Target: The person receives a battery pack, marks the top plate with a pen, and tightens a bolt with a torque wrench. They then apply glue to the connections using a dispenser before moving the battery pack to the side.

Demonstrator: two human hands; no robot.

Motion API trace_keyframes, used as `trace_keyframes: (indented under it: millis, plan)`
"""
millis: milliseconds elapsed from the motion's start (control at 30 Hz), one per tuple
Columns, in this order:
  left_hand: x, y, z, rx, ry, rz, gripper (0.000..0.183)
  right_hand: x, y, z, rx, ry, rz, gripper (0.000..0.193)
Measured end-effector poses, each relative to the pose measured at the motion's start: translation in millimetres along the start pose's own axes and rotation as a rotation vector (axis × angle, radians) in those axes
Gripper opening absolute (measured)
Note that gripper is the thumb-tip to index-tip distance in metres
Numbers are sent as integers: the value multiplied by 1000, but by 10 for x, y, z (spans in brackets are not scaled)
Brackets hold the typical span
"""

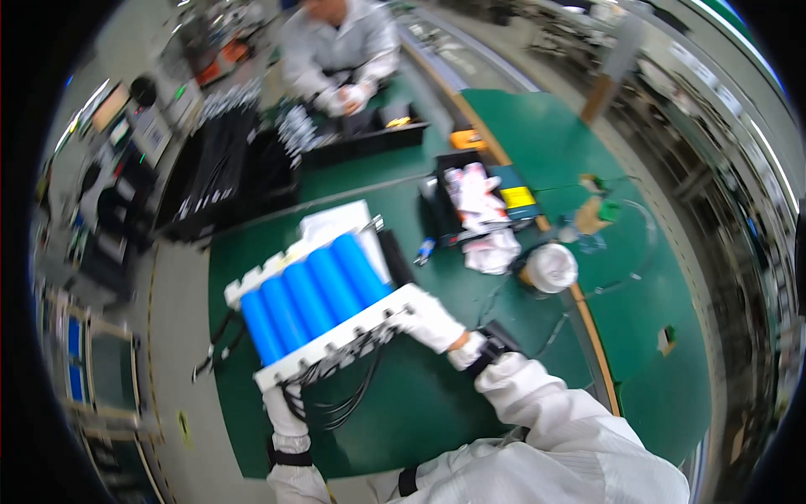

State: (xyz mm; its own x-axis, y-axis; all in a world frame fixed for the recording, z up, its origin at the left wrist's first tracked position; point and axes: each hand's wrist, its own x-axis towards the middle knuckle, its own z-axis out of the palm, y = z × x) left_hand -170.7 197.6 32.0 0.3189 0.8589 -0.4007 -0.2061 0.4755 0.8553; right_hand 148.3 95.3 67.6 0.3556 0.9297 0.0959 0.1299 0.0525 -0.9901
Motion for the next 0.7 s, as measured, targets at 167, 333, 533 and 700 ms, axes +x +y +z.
trace_keyframes:
  millis: [167,333,533,700]
  plan:
    - [-50,127,151,270,117,389,27,-2,-336,-79,-157,40,-88,31]
    - [-781,1017,905,658,-169,137,51,-525,-851,-285,-305,144,73,54]
    - [-1293,613,1547,836,-680,16,43,-2549,-1259,-672,11,406,482,57]
    - [-1284,-609,2647,776,-1053,408,26,-4016,-1322,-1120,-284,903,538,52]
